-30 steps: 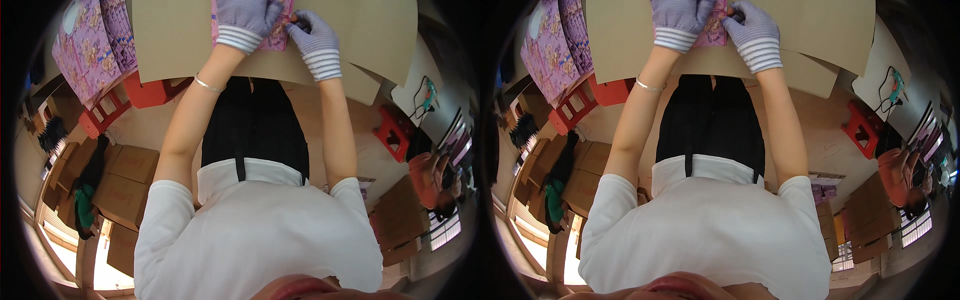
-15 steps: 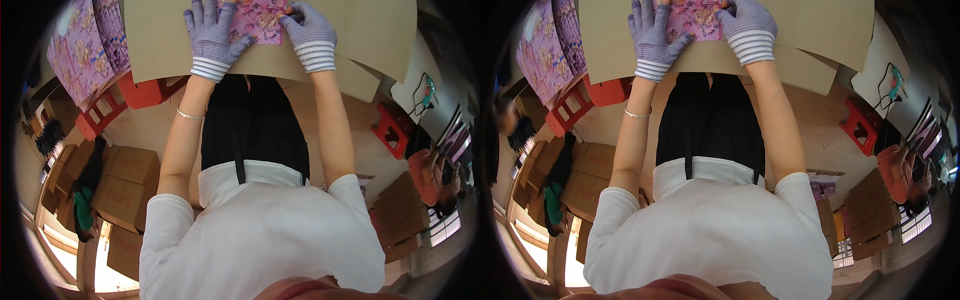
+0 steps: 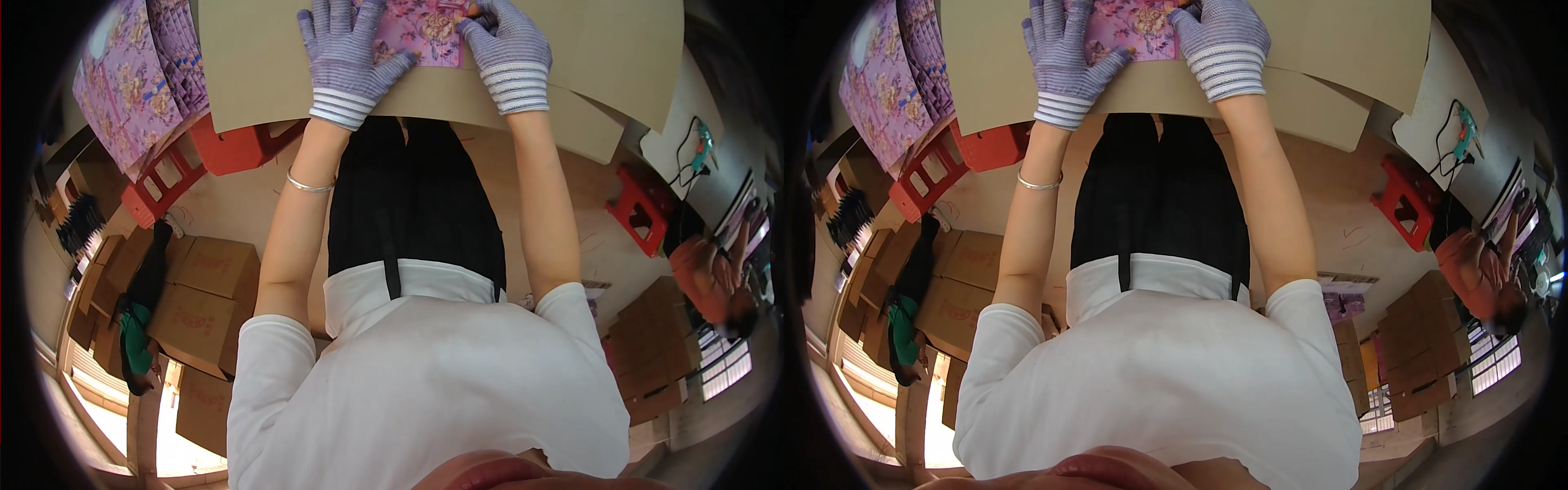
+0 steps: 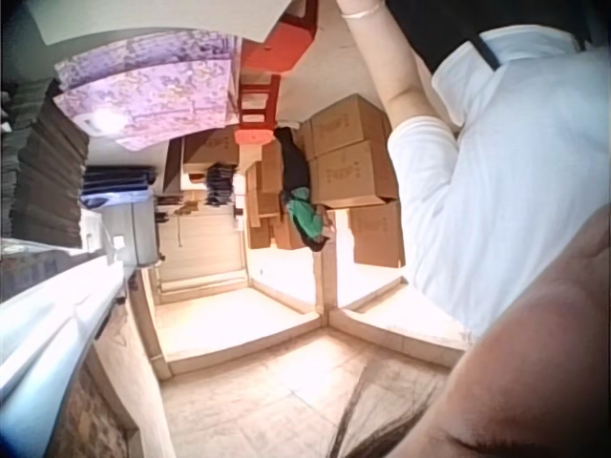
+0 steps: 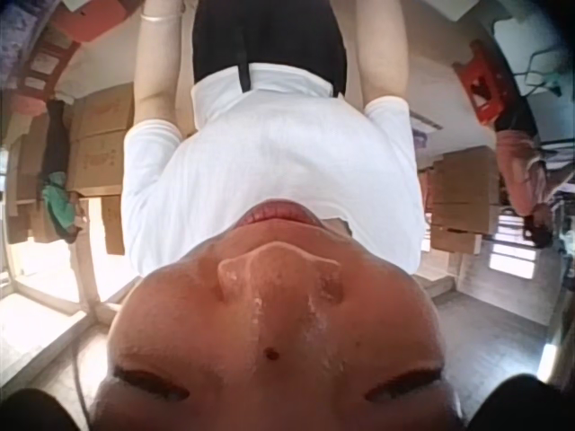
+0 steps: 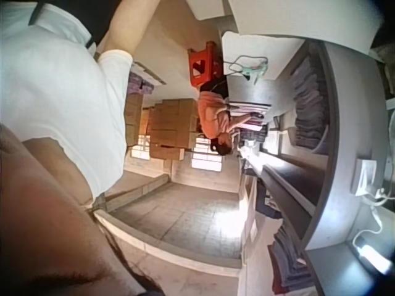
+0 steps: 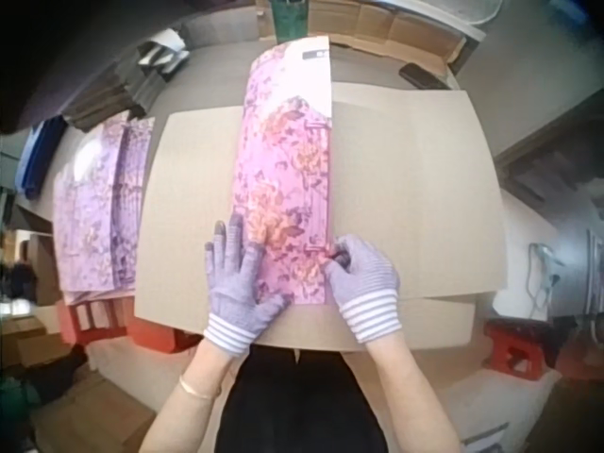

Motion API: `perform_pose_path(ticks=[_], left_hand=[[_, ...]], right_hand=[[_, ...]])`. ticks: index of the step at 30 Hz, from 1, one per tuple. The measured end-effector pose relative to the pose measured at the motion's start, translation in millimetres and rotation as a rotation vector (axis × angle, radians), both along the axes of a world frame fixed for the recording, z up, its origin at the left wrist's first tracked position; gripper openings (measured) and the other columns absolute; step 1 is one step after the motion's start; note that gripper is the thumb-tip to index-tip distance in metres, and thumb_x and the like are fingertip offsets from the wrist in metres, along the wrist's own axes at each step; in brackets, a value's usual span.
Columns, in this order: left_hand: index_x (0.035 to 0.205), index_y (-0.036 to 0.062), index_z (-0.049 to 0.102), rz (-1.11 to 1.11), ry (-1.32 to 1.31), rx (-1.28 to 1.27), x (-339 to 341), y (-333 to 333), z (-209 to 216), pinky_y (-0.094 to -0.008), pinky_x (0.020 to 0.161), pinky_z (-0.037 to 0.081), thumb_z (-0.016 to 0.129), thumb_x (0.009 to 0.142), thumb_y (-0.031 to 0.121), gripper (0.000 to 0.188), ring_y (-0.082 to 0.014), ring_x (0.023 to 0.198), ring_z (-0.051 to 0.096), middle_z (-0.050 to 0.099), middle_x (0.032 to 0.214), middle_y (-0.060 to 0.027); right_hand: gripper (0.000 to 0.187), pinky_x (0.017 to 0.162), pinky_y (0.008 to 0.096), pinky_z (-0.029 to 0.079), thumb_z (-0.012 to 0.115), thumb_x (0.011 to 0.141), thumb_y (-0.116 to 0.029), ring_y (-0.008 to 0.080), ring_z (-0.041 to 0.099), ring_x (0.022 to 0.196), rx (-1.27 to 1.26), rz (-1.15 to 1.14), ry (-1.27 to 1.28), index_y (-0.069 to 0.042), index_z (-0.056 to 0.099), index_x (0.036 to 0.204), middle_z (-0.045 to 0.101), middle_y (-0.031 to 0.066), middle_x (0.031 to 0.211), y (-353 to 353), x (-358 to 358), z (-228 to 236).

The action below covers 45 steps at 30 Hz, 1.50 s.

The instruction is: The person repeatedly folds pink floral-patterned garments on a cardboard sheet, smooths them flat, and stacks them on the left side of the table. The process is repeated for multiple items throughout the clip.

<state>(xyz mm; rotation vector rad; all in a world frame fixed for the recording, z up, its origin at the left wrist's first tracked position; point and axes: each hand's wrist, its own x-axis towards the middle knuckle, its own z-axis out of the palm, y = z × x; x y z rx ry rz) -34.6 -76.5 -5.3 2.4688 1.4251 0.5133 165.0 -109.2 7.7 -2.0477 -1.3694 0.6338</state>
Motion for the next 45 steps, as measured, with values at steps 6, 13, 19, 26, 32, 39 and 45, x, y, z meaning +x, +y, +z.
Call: perform_pose_path(ticks=[6, 13, 19, 26, 32, 39, 45], left_hand=[[0.145, 0.0087, 0.041, -0.010, -0.010, 0.009, -2.3, 0.8, -4.1, -0.0634, 0.113, 0.017, 0.074, 0.068, 0.049, 0.093, -0.0499, 0.144, 0.020, 0.022, 0.159, -0.0238], [0.146, 0.0097, 0.039, -0.023, -0.045, 0.026, -1.5, 0.6, -3.3, -0.0645, 0.113, 0.017, 0.075, 0.067, 0.047, 0.094, -0.0505, 0.144, 0.020, 0.021, 0.159, -0.0237], [0.146, 0.0108, 0.039, -0.013, -0.031, -0.011, -1.5, 0.0, -0.9, -0.0650, 0.112, 0.017, 0.078, 0.065, 0.043, 0.096, -0.0511, 0.143, 0.020, 0.021, 0.159, -0.0241], [0.148, 0.0092, 0.036, -0.036, -0.073, 0.021, -2.2, -2.9, 2.9, -0.0625, 0.115, 0.015, 0.068, 0.077, 0.045, 0.086, -0.0456, 0.146, 0.017, 0.020, 0.159, -0.0217], [0.151, 0.0149, 0.034, -0.671, 0.194, -0.121, -34.6, 9.7, 9.8, -0.0493, 0.123, 0.003, 0.043, 0.095, 0.055, 0.070, -0.0276, 0.149, 0.021, 0.027, 0.160, -0.0069], [0.155, 0.0157, 0.023, -1.281, 0.145, -0.224, -43.8, 73.5, 6.9, -0.0475, 0.124, 0.010, 0.053, 0.090, 0.047, 0.078, -0.0243, 0.150, 0.015, 0.018, 0.163, -0.0041], [0.156, 0.0213, 0.018, -1.453, 0.167, -0.359, -39.1, 93.7, 5.9, -0.0477, 0.124, 0.009, 0.055, 0.089, 0.045, 0.081, -0.0218, 0.150, 0.017, 0.018, 0.163, 0.0008]], right_hand=[[0.018, 0.064, 0.0377, 0.051, 0.075, 0.075, -0.016, 0.0274, 0.064, 0.067, -0.016, 0.020, 0.003, -0.008, 0.064, 0.086, 0.065, 0.0103, 0.072, 1.0, 2.0, 0.1], [0.020, 0.063, 0.0360, 0.051, 0.076, 0.075, -0.016, 0.0254, 0.063, 0.065, 0.021, 0.030, 0.058, -0.007, 0.063, 0.088, 0.065, 0.0105, 0.074, 0.8, 1.3, 3.4], [0.039, 0.079, 0.0373, 0.053, 0.073, 0.081, -0.026, 0.0282, 0.066, 0.089, -0.389, 0.198, -0.117, -0.004, 0.060, 0.110, 0.068, 0.0169, 0.096, -2.0, 10.7, 37.6], [0.047, 0.076, 0.0406, 0.050, 0.085, 0.068, -0.033, 0.0273, 0.062, 0.086, -0.176, 0.277, -0.380, -0.009, 0.060, 0.100, 0.064, 0.0063, 0.088, -5.5, 4.3, 16.2], [0.045, 0.079, 0.0417, 0.049, 0.084, 0.070, -0.033, 0.0274, 0.061, 0.092, -0.287, 0.294, -0.359, -0.011, 0.060, 0.101, 0.062, 0.0072, 0.092, -2.8, 6.2, 19.1], [0.043, 0.079, 0.0419, 0.047, 0.084, 0.070, -0.029, 0.0262, 0.060, 0.091, -0.328, 0.320, -0.363, -0.012, 0.059, 0.101, 0.061, 0.0061, 0.092, -0.3, 4.2, 21.7], [0.044, 0.081, 0.0424, 0.045, 0.084, 0.069, -0.028, 0.0254, 0.059, 0.093, -0.404, 0.301, -0.322, -0.012, 0.059, 0.102, 0.061, 0.0046, 0.091, -0.4, 1.4, 25.7]])
